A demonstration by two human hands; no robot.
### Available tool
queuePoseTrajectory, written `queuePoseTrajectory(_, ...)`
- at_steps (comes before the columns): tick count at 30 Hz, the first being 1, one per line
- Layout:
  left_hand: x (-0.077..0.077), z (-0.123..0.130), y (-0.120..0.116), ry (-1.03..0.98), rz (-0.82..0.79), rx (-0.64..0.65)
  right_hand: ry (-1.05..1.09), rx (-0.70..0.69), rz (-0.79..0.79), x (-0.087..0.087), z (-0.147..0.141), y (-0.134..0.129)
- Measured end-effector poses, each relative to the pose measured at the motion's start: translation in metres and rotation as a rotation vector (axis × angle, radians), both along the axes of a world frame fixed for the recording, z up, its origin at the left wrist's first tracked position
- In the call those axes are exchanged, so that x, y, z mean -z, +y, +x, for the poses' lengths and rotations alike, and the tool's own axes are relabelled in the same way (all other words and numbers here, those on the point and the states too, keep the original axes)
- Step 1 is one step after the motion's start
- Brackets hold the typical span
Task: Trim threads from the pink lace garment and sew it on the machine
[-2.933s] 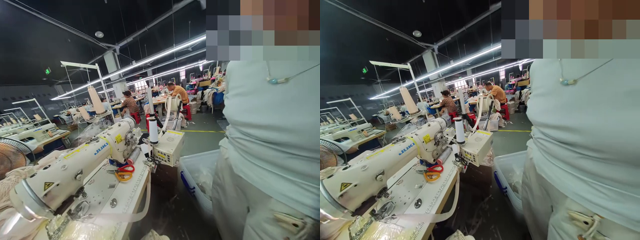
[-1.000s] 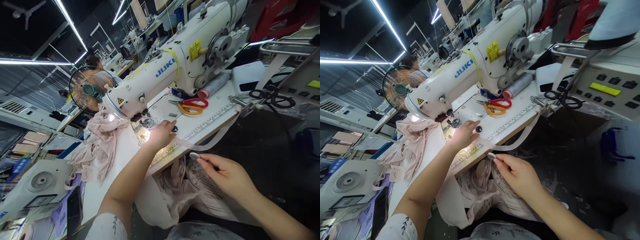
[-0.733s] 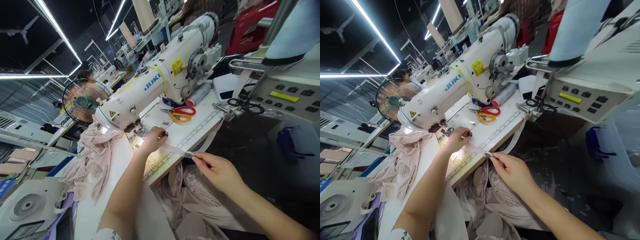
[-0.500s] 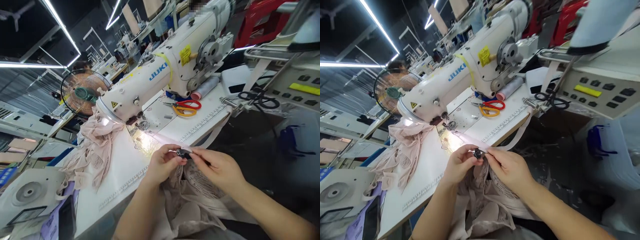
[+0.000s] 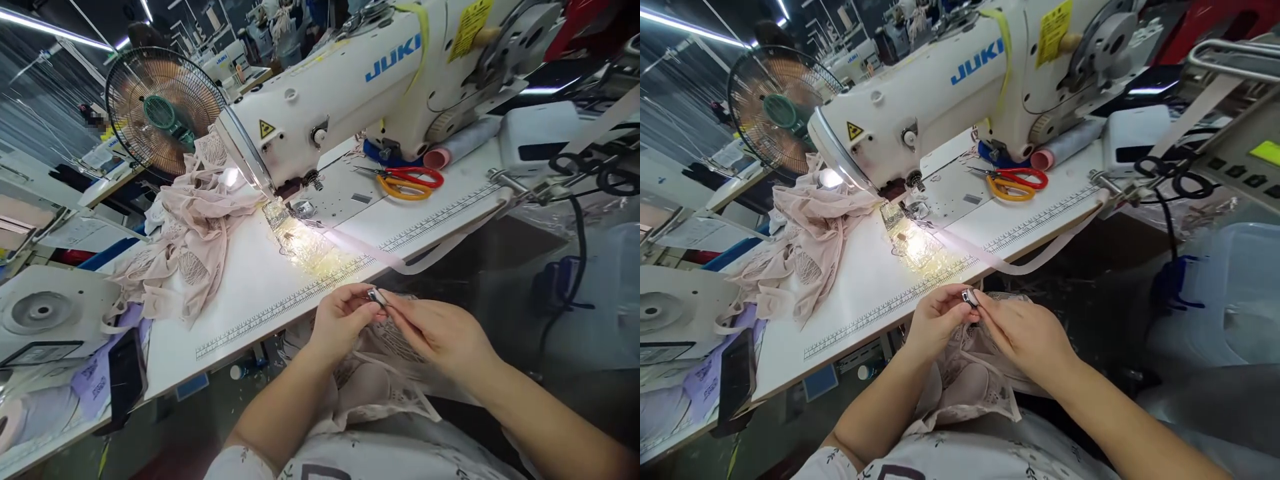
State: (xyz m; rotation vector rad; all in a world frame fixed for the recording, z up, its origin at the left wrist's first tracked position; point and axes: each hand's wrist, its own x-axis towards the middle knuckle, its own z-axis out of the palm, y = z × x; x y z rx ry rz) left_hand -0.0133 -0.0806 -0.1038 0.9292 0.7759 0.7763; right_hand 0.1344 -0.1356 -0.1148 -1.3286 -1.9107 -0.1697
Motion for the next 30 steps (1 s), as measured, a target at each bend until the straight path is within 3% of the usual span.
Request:
queuePoseTrajectory(9, -0.001, -0.004, -0.006, -0.092, -0.078, -0.012, 0.073, -0.017, -0.044, -0.001, -0.013, -0.008)
queuePoseTrajectory(18, 0.003, -0.009, -0.002, -0.225, -0.261, 0.101, 0.140, -0.061, -0.124, -0.021, -0.004, -0.015)
queuePoseTrajectory(22, 0.006, -0.010, -0.002, -0.230, -0.269, 0.156, 0.192, -0.046, -0.190, -0.029, -0.002, -0.006)
queuePoseTrajectory(30, 0.005, -0.009, -0.001, -0.181, -0.244, 0.152, 0.292, -0.030, -0.367, -0.029, 0.002, 0.000)
